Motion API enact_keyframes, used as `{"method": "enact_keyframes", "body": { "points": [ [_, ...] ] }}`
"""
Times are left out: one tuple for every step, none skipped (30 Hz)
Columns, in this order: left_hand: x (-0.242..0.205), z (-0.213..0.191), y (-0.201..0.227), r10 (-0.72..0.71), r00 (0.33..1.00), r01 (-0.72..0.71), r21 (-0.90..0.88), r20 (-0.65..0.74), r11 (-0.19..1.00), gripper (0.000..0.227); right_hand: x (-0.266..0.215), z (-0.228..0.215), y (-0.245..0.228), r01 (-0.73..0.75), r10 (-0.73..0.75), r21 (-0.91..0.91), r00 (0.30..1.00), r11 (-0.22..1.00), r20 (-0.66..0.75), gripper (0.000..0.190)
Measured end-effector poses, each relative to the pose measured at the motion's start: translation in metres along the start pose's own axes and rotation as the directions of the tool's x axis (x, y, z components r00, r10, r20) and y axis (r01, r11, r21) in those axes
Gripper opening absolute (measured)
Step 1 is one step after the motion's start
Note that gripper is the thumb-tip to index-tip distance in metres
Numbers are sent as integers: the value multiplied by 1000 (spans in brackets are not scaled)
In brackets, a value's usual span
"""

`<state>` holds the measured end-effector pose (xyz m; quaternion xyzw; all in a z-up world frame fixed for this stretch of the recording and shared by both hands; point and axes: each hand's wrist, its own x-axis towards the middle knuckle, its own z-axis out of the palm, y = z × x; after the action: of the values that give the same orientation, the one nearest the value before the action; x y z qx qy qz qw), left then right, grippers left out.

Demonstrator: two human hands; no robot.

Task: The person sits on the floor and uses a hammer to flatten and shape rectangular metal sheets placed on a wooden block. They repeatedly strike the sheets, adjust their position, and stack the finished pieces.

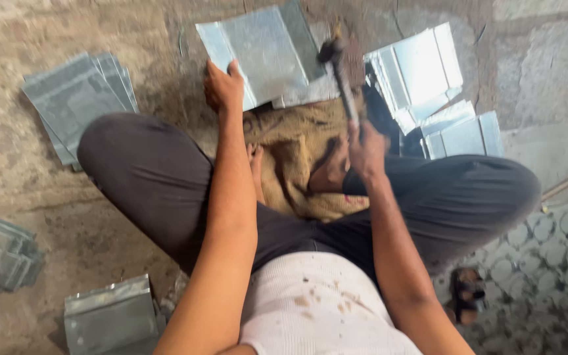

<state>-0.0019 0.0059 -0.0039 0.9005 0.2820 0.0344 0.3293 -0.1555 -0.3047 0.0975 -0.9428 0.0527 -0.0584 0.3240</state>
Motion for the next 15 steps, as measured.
{"method": "enact_keyframes", "body": {
  "points": [
    [3,4,1,6,1000,-6,27,-11,1000,64,-4,-17,-8,-52,51,68,999,996,7,47],
    [-1,8,-1,13,1000,-12,53,-21,999,67,-12,-32,-17,-65,68,132,997,989,-23,48],
    [1,6,-1,-19,1000,19,37,1,999,67,-12,-41,-27,-57,72,211,996,976,-60,49],
    [2,6,3,-50,998,50,22,23,999,67,-12,-47,-35,-47,78,288,992,957,-97,50],
    [0,5,3,-76,996,75,11,55,997,68,-18,-49,-39,-12,64,368,990,930,-129,48],
    [-3,2,1,-79,995,78,16,54,997,68,-26,-49,-39,26,52,444,985,896,-163,46],
    [-2,2,3,-75,996,74,13,53,997,68,-28,-46,-34,73,41,511,977,856,-208,44],
    [0,2,5,-70,996,70,10,52,998,69,-29,-35,-28,97,5,474,978,875,-209,44],
    [0,4,5,-67,996,66,17,50,998,69,-31,-19,-20,118,-29,432,978,894,-207,43],
    [1,6,3,-64,997,63,24,49,998,70,-35,-5,-8,139,-62,389,977,911,-202,43],
    [2,7,2,-60,997,58,30,46,998,70,-39,11,3,119,-73,319,986,940,-150,42],
    [1,8,0,-44,998,43,25,33,999,69,-44,26,14,101,-79,246,992,964,-96,41],
    [2,7,-1,-25,1000,24,17,15,1000,69,-47,37,25,124,-116,130,991,984,-70,39],
    [2,7,0,-6,1000,6,9,-4,1000,68,-50,48,33,147,-147,12,988,989,-40,38],
    [2,4,1,-23,1000,23,-3,-5,1000,66,-51,56,38,171,-173,-102,985,980,-8,36]
  ]
}}
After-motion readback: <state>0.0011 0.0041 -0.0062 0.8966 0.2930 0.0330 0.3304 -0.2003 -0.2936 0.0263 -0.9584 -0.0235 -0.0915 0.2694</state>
